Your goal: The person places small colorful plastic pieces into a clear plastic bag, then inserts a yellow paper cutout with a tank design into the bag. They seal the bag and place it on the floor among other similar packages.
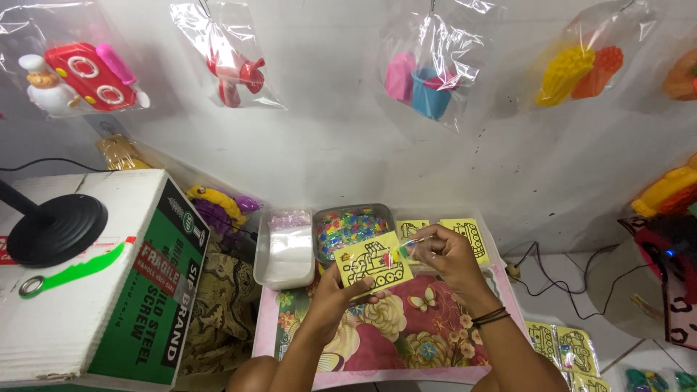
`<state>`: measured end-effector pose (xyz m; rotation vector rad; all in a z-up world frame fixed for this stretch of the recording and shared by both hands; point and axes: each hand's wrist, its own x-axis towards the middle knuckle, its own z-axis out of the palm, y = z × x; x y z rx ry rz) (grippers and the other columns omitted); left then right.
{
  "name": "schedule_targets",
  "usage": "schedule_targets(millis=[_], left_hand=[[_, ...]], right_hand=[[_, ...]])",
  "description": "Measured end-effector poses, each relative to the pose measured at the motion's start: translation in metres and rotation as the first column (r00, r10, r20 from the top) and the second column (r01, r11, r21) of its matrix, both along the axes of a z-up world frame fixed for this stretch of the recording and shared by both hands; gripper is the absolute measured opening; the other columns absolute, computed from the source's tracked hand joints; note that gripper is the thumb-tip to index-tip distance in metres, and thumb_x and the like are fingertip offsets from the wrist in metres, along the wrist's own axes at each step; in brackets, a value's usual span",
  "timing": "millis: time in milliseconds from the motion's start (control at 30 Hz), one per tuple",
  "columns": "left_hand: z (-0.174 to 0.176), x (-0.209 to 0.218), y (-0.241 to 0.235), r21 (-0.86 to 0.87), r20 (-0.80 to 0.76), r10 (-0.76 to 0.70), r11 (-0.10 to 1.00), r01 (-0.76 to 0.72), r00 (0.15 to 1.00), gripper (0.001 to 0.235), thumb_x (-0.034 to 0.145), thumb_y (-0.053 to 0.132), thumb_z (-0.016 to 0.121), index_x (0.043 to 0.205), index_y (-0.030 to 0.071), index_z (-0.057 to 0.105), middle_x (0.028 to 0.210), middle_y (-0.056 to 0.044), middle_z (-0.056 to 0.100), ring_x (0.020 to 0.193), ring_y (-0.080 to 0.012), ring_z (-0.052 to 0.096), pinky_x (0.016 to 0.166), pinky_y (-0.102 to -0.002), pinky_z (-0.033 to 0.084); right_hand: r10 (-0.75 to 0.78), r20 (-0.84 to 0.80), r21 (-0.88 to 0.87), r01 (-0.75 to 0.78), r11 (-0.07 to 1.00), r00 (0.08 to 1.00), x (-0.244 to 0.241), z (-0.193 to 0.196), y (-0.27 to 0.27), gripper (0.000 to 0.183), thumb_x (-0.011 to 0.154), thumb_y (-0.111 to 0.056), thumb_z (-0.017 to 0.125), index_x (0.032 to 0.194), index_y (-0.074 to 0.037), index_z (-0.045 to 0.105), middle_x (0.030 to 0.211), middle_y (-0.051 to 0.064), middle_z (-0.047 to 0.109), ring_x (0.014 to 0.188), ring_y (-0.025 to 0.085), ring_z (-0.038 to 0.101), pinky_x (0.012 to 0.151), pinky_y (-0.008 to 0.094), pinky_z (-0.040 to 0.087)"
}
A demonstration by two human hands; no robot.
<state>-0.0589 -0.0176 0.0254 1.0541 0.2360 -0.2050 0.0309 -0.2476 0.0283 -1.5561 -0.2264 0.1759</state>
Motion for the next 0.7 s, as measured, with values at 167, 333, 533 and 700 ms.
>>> schedule_targets(millis=[167,333,533,700], left_hand=[[-0.005,0.001,0.002,0.037,0.009,-0.027,0.999,0.027,1.000,0.038,0.088,-0.005,0.067,0.125,-0.009,0.057,0.101,-0.023,0.073,0.080,-0.0296,0.074,0.069,-0.034,0.062],[-0.010,0.004,-0.001,0.053,0.007,-0.029,0.998,0.029,1.000,0.039,0.089,-0.006,0.067,0.126,-0.008,0.056,0.102,-0.021,0.073,0.079,-0.0267,0.073,0.069,-0.033,0.061],[-0.010,0.005,-0.004,0.037,0.032,-0.094,0.995,0.093,0.995,0.040,0.088,-0.007,0.066,0.127,-0.008,0.055,0.101,-0.022,0.072,0.078,-0.0271,0.073,0.067,-0.032,0.061],[-0.017,0.006,-0.004,0.099,0.034,-0.151,0.984,0.147,0.988,0.045,0.087,-0.003,0.071,0.127,-0.007,0.053,0.104,-0.021,0.071,0.084,-0.0280,0.073,0.070,-0.035,0.065]], right_hand=[[-0.075,-0.165,0.094,0.091,0.991,0.983,0.001,-0.001,0.008,0.026,0.084,0.006,0.073,0.107,0.000,0.064,0.089,0.014,0.069,0.079,0.021,0.070,0.060,0.032,0.062],[-0.116,-0.108,0.008,0.118,0.993,0.987,-0.001,-0.004,0.014,0.033,0.075,0.005,0.082,0.101,-0.001,0.063,0.093,0.018,0.078,0.077,0.021,0.071,0.064,0.030,0.056],[-0.066,-0.033,-0.054,0.064,0.996,0.997,0.008,-0.005,0.007,0.050,0.070,0.011,0.086,0.098,-0.012,0.052,0.084,0.000,0.050,0.080,0.014,0.052,0.076,0.031,0.055],[0.053,-0.325,-0.183,-0.118,0.976,0.944,0.000,0.020,0.012,0.079,0.058,-0.021,0.088,0.126,0.006,0.060,0.111,0.028,0.070,0.077,0.028,0.067,0.052,0.028,0.045]])
